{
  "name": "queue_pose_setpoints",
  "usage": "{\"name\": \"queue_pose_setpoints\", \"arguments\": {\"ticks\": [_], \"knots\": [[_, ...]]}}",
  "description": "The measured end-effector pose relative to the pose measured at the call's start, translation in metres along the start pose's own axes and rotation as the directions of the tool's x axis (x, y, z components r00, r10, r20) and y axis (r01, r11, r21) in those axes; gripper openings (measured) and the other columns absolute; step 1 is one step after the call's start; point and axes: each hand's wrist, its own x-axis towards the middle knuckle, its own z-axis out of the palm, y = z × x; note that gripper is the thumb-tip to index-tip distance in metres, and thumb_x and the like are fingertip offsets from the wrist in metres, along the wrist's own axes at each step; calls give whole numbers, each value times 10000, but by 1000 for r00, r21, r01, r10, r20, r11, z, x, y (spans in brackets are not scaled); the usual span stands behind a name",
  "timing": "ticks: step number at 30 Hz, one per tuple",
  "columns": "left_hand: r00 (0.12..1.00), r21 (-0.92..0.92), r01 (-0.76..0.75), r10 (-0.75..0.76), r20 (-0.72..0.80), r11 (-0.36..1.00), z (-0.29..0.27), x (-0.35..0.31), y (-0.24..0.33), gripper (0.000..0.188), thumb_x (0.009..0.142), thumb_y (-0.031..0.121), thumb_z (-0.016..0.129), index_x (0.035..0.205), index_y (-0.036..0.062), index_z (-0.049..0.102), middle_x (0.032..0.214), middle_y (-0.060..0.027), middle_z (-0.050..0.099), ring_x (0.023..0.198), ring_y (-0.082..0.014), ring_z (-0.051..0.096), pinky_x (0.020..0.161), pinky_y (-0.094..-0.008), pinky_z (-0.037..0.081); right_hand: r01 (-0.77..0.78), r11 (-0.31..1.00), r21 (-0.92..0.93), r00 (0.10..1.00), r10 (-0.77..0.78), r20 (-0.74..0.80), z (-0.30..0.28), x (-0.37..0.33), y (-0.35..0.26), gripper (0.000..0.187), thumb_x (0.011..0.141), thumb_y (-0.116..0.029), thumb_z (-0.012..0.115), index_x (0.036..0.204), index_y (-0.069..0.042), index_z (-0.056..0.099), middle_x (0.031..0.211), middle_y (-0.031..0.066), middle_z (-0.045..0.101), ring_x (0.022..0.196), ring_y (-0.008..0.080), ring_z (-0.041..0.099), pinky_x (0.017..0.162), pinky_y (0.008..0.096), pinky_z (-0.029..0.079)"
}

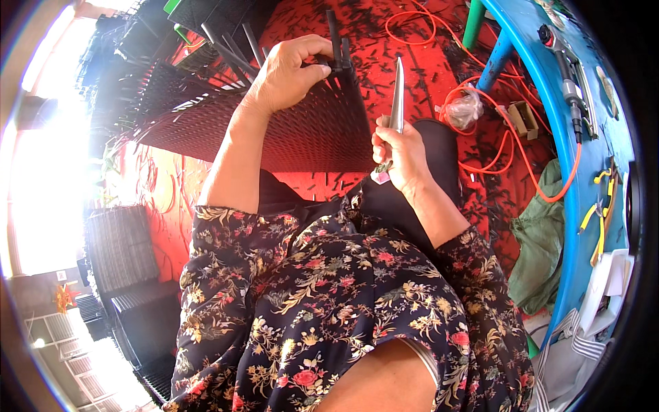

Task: The person sits on a red floor and uses a knife to trim black plastic strips attached to a woven structure. They hold the structure in their left hand and carefully cut the ends of the strips with the knife in their right hand, repeating the action for multiple strips.

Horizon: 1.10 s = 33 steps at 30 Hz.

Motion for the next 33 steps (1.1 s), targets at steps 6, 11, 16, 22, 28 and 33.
{"name": "queue_pose_setpoints", "arguments": {"ticks": [6, 11, 16, 22, 28, 33], "knots": [[1000, 51, -22, 23, -15, 998, -1, 11, -12, 257, 706, 14, 530, 945, -39, 608, 1015, -66, 630, 950, -144, 565, 880, -275, 416, 36, 999, 0, 999, -36, -28, -3, -5, -4, 80, 828, -48, 561, 882, -66, 504, 664, 54, 531, 498, 98, 476, 432, 224, 373], [999, 55, -47, 48, -19, 997, 0, 16, -16, 246, 694, 24, 553, 926, -37, 607, 1004, -67, 635, 933, -144, 571, 871, -277, 419, 54, 999, -1, 998, -54, -38, -5, -12, -7, 76, 827, -52, 564, 873, -69, 506, 663, 47, 527, 497, 95, 473, 433, 223, 375], [999, 121, -38, 42, -28, 992, 0, 17, -11, 243, 673, 37, 609, 909, -18, 625, 909, -44, 647, 842, -108, 567, 804, -262, 427, 51, 999, -17, 999, -51, -10, -9, -17, -9, 67, 836, -81, 567, 874, -84, 512, 664, 40, 527, 498, 87, 469, 431, 220, 364], [997, 55, -1, 5, -73, 999, 9, 21, -12, 221, 680, 116, 690, 882, 30, 663, 751, -63, 650, 700, -146, 606, 675, -284, 481, 68, 989, -129, 998, -68, -1, -13, -23, -13, 137, 871, -211, 581, 884, -89, 521, 653, 14, 522, 498, 67, 453, 433, 205, 339], [997, 12, 80, -80, -16, 997, 9, 16, -8, 209, 733, 78, 678, 920, -10, 650, 780, -33, 652, 728, -78, 565, 711, -253, 453, 193, 927, -321, 981, -182, 65, -13, -30, -23, 244, 910, -313, 542, 885, -72, 562, 641, -23, 475, 502, 29, 403, 439, 192, 314], [991, -8, 123, -122, 49, 992, 9, 11, 0, 205, 758, 98, 662, 927, -17, 646, 775, -39, 655, 731, -75, 562, 714, -256, 452, 431, 662, -613, 895, -400, 196, -28, -34, -33, 298, 921, -265, 535, 1041, 1, 593, 691, -37, 463, 609, 37, 406, 532, 190, 340]]}}
